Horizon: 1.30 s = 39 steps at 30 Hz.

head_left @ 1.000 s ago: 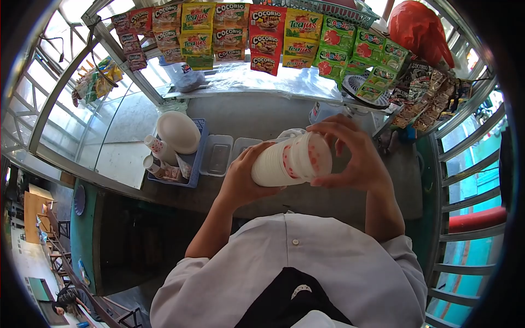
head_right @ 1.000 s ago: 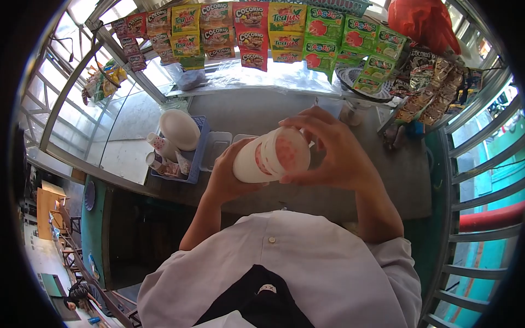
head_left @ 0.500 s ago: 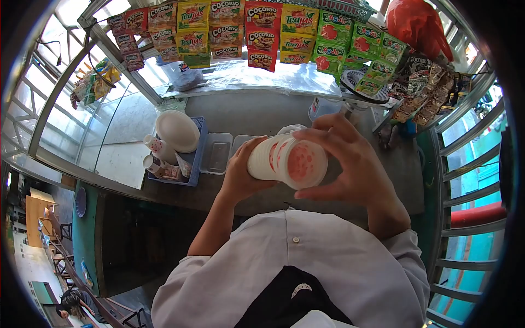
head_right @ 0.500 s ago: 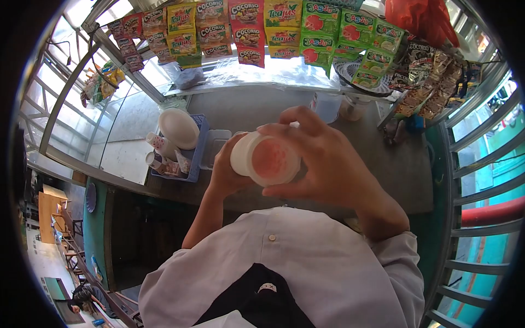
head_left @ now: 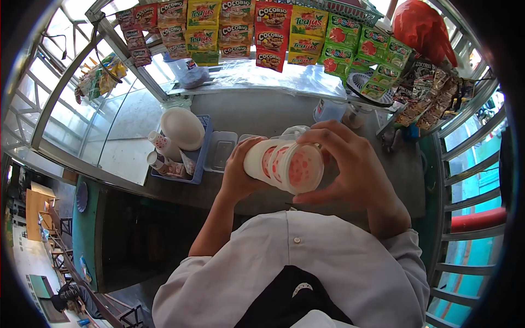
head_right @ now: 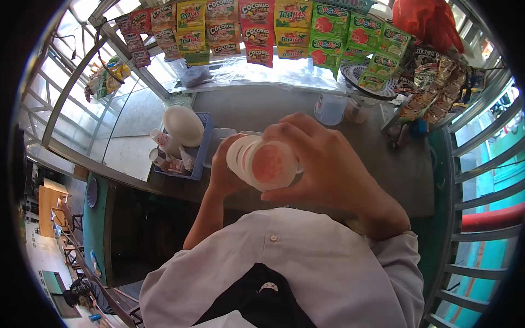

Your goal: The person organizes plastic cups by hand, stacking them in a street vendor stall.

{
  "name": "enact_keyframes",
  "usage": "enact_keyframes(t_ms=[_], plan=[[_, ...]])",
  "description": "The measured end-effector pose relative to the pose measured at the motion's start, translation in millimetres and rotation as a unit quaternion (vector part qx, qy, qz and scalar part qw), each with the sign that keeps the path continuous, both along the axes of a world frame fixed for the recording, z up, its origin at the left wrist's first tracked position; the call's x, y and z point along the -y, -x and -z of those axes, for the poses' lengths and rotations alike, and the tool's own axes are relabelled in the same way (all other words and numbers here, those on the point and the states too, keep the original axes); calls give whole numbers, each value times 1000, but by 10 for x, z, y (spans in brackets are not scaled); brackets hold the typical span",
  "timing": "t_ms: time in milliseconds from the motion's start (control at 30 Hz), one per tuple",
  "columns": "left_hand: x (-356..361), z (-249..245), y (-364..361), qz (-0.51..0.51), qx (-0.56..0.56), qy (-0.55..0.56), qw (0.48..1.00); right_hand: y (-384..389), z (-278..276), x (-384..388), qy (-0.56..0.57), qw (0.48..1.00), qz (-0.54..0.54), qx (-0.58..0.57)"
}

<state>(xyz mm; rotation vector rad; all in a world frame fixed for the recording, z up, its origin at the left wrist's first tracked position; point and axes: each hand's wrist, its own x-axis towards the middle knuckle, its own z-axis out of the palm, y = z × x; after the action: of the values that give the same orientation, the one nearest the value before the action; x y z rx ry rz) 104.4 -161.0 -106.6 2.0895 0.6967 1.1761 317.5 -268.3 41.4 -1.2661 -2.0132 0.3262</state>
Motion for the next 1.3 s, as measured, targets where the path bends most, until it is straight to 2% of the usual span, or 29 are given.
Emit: enact_keyframes(t_ms=[133, 467, 533, 667, 867, 933, 1067, 1167, 1233, 1300], plan=[[-9, -4, 56, 4, 3, -1, 1000, -21, 30, -13, 45, 999, 14, -19], [-8, -148, 220, -68, -103, -52, 991, -159, 201, -23, 85, 995, 25, -41], [-19, -171, 251, -82, -113, -64, 988, -185, 207, -24, 123, 991, 25, -37], [16, -237, 274, -94, -130, -78, 984, -184, 198, -19, 114, 992, 21, -54], [68, -268, 240, -77, -135, -61, 986, -184, 287, -89, 54, 998, -42, -8], [71, -269, 248, -79, -144, -55, 985, -174, 323, -91, 87, 992, -49, -76], [94, -293, 259, -77, -155, -64, 983, -69, 333, -89, 105, 990, -41, -88], [108, -307, 249, -78, -163, -74, 981, -3, 281, -67, 116, 990, -32, -68], [119, -318, 245, -79, -170, -79, 979, 22, 265, -42, 112, 994, -7, -10], [128, -334, 246, -77, -173, -84, 978, 23, 303, -30, 101, 995, -3, -15]])
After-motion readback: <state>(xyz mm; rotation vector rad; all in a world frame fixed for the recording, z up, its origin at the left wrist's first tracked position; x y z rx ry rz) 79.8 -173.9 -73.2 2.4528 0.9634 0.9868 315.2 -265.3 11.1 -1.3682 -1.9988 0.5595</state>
